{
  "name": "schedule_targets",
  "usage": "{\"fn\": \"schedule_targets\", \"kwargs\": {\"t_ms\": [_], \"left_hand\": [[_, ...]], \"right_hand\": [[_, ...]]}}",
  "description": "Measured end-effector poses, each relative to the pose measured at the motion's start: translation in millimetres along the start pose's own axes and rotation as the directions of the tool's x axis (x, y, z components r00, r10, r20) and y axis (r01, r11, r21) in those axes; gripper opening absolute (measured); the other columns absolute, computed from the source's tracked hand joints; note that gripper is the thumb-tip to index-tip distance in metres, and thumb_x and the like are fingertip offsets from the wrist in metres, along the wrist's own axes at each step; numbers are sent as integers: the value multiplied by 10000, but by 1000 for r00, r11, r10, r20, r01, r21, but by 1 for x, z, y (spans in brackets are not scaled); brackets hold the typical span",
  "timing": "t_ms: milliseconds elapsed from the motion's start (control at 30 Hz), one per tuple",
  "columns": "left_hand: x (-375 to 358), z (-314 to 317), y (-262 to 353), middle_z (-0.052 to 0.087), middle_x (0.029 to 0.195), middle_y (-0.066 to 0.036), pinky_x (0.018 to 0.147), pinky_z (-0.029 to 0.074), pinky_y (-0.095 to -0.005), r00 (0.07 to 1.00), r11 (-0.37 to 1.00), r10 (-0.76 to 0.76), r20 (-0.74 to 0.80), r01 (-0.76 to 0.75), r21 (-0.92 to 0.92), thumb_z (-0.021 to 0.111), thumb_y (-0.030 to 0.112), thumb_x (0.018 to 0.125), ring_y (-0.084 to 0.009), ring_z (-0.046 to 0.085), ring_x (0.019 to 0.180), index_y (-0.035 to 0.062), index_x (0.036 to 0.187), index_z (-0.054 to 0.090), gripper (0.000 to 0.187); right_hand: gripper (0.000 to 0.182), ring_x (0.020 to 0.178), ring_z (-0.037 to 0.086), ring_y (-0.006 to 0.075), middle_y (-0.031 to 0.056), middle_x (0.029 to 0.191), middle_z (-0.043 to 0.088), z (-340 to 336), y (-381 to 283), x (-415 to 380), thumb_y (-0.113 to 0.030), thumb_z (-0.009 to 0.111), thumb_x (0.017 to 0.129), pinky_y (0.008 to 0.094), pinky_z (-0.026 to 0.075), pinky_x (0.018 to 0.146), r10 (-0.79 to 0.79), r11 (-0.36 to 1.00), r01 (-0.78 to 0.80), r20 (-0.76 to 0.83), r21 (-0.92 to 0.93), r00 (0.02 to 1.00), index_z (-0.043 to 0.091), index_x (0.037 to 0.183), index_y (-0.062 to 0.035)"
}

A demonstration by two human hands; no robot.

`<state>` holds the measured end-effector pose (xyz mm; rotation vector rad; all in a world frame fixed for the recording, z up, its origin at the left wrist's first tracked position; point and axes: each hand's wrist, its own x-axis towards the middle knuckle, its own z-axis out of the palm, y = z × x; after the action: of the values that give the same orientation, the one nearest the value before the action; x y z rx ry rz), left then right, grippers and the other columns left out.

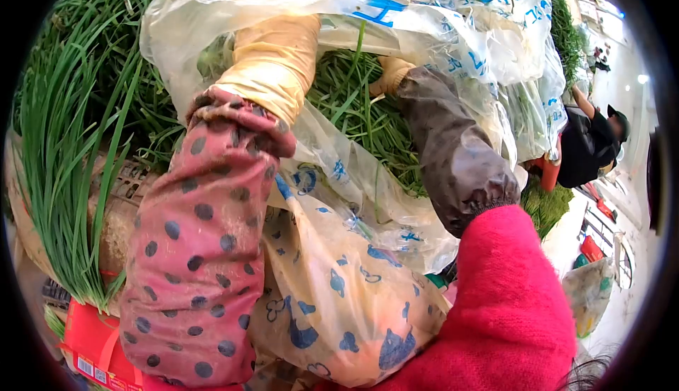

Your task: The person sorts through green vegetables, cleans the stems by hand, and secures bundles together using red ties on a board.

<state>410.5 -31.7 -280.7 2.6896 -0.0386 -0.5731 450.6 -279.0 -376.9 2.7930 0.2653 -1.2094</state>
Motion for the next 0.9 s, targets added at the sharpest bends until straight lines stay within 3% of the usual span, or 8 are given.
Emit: {"fn": "schedule_targets", "kwargs": {"t_ms": [167,233,267,367,500,600,733,900], "left_hand": [[-49,4,-3,663,1108,-131,894,502,-397,931,971,201,-304,-230,-64,732,79,756,-314,636,1000,92,1154,625,413],[-74,2,1,673,1075,-104,852,522,-334,965,686,147,-215,-256,-681,737,33,765,-236,643,967,54,1162,614,416],[-81,10,4,659,1048,-81,820,524,-283,975,334,138,175,121,-935,748,60,787,-169,628,950,34,1187,596,429],[-93,68,12,645,1050,-127,875,494,-316,836,98,262,481,473,-876,874,160,663,-204,606,993,-41,1199,550,658],[-91,114,35,640,1069,-99,895,487,-315,968,-400,115,222,250,-882,889,65,611,-194,607,993,-31,1210,478,733],[-75,146,16,649,1047,-75,875,493,-290,914,-609,14,406,330,-721,860,33,647,-182,619,944,-13,1164,511,626],[-74,173,1,658,1025,-67,835,499,-266,915,-508,-71,397,309,-804,802,-3,711,-166,619,896,3,1140,562,492],[-68,166,8,673,964,-57,646,533,-314,802,-279,-279,528,458,-844,684,-1,783,-185,646,805,39,1059,629,285]], "right_hand": [[675,1015,630,307,194,1087,655,12,15,-30,-258,801,611,375,496,878,22,965,-3,-70,262,997,566,1193,-11],[670,950,649,297,173,1019,674,24,13,-58,-278,827,595,357,505,838,74,950,23,-295,311,953,585,1168,-29],[670,950,649,297,173,1019,674,31,15,-68,-278,827,595,357,505,838,82,948,14,-283,319,956,585,1168,-29],[496,866,631,352,159,879,661,38,5,-113,-219,853,555,421,502,785,-19,886,287,-591,364,806,628,966,-53],[445,721,625,330,131,743,627,72,-18,-136,-247,852,561,440,498,696,-105,907,374,-757,193,645,618,870,-27],[599,901,599,298,116,944,623,88,-43,-146,-307,833,561,419,489,761,-131,988,156,-497,9,858,570,1030,-45],[791,1095,517,397,234,1210,515,54,-67,-164,-275,795,649,440,454,911,11,998,-15,-62,-64,998,399,1272,11],[416,919,649,336,165,993,675,-39,-58,-189,-338,640,840,408,512,797,59,982,-55,-17,179,998,604,1136,-48]]}}
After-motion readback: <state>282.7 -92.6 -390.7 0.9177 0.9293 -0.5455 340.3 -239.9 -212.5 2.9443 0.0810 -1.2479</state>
